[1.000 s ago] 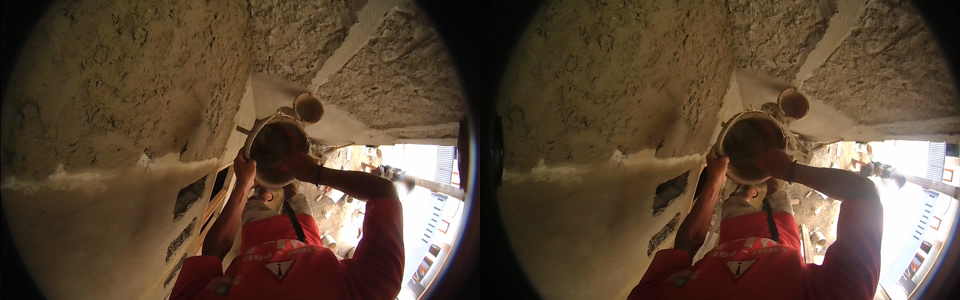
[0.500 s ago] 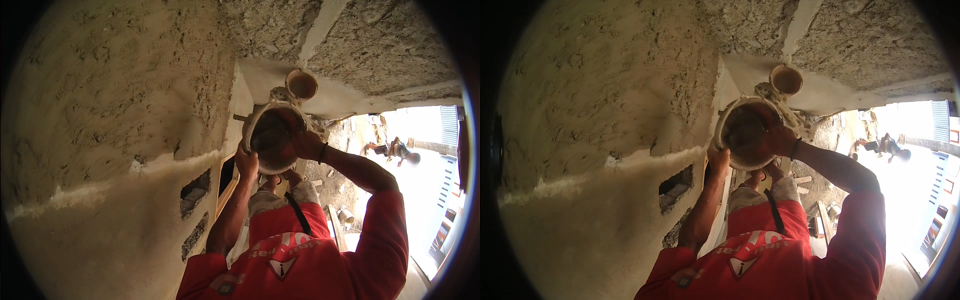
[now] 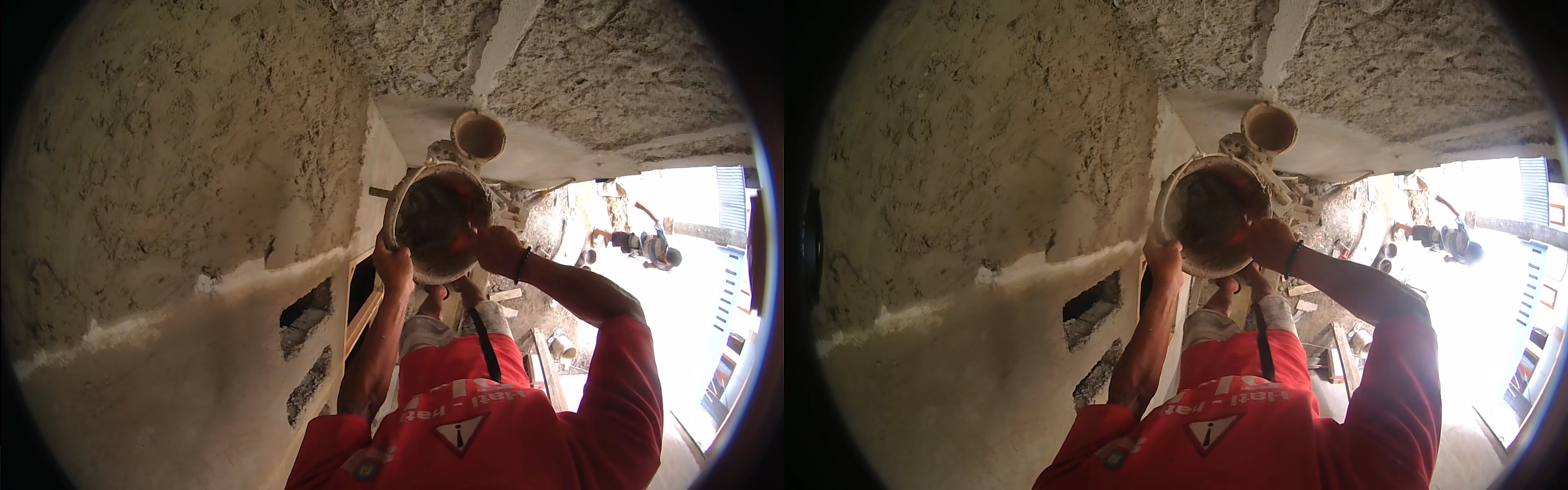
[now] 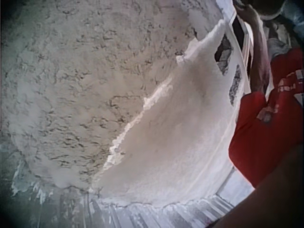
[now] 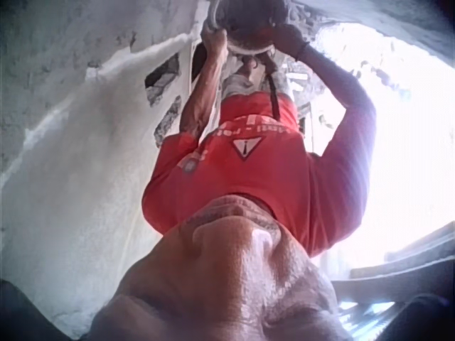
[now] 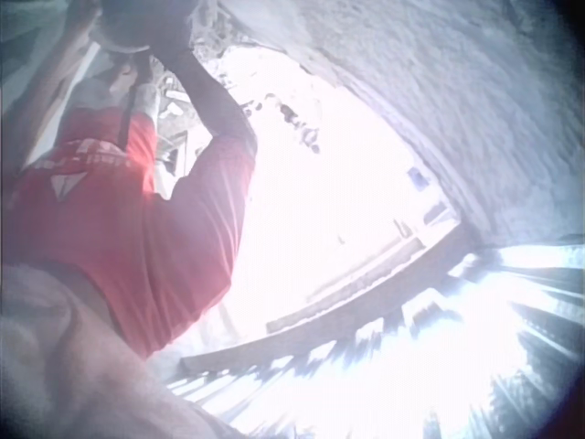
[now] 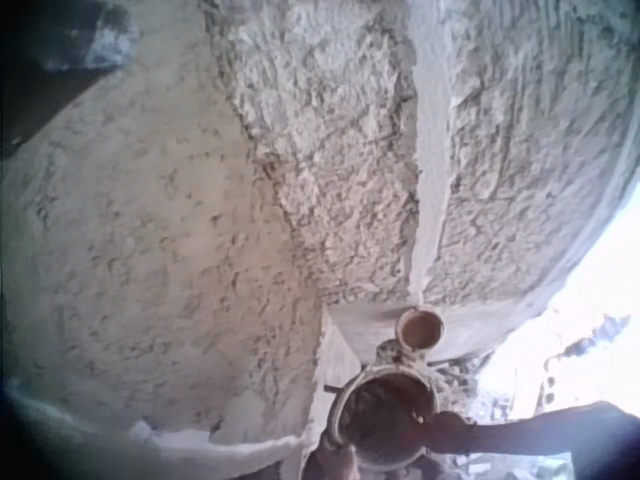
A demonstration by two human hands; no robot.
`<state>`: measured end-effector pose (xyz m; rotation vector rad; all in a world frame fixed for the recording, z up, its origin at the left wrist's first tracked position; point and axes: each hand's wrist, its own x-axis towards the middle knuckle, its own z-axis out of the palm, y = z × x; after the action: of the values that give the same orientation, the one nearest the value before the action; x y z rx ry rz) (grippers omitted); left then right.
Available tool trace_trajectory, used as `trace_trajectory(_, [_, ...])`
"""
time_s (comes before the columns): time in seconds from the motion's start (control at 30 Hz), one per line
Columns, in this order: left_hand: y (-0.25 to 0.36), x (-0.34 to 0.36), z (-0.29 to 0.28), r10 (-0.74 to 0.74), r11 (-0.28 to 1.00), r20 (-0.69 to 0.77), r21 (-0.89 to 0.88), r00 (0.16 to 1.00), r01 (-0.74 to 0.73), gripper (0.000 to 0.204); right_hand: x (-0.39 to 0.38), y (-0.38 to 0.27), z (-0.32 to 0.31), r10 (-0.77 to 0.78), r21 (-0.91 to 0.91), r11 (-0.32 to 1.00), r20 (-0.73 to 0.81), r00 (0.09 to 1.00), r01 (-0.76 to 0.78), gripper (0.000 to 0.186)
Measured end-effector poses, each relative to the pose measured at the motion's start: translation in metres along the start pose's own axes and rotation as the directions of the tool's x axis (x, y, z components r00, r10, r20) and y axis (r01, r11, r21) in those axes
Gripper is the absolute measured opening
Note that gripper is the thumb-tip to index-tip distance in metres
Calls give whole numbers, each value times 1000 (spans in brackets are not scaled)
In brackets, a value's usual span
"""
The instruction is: The person applies plaster to a rough wall using a trowel, taking the material from a bucket held in the other hand.
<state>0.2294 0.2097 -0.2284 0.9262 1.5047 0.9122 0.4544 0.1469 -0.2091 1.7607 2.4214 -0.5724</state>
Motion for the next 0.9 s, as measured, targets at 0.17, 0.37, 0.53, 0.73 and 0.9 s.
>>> trace_trajectory(0.17, [-21, -4, -11, -17, 988, -4, 151, 1000, 17, 58, -15, -19, -59, -40, 178, 984, 279, 960, -10, 29])
trace_trajectory(0.37, [-20, -17, 7, -56, 980, -12, 190, 998, 57, 56, 19, 15, 2, 72, 102, 993, -59, 996, -66, 24])
trace_trajectory(0.53, [-9, -14, 4, -115, 982, -27, 149, 993, 117, 54, 30, 11, -46, 102, 47, 994, 16, 995, -103, 39])
trace_trajectory(0.73, [-21, -19, 22, 46, 957, -90, 289, 995, -18, 54, 62, 3, -61, 180, 48, 980, 193, 965, -192, 50])
trace_trajectory(0.9, [-12, -24, 29, 122, 964, -63, 245, 991, -103, 55, 78, 38, -31, -518, -52, 833, -419, 746, 550, 43])
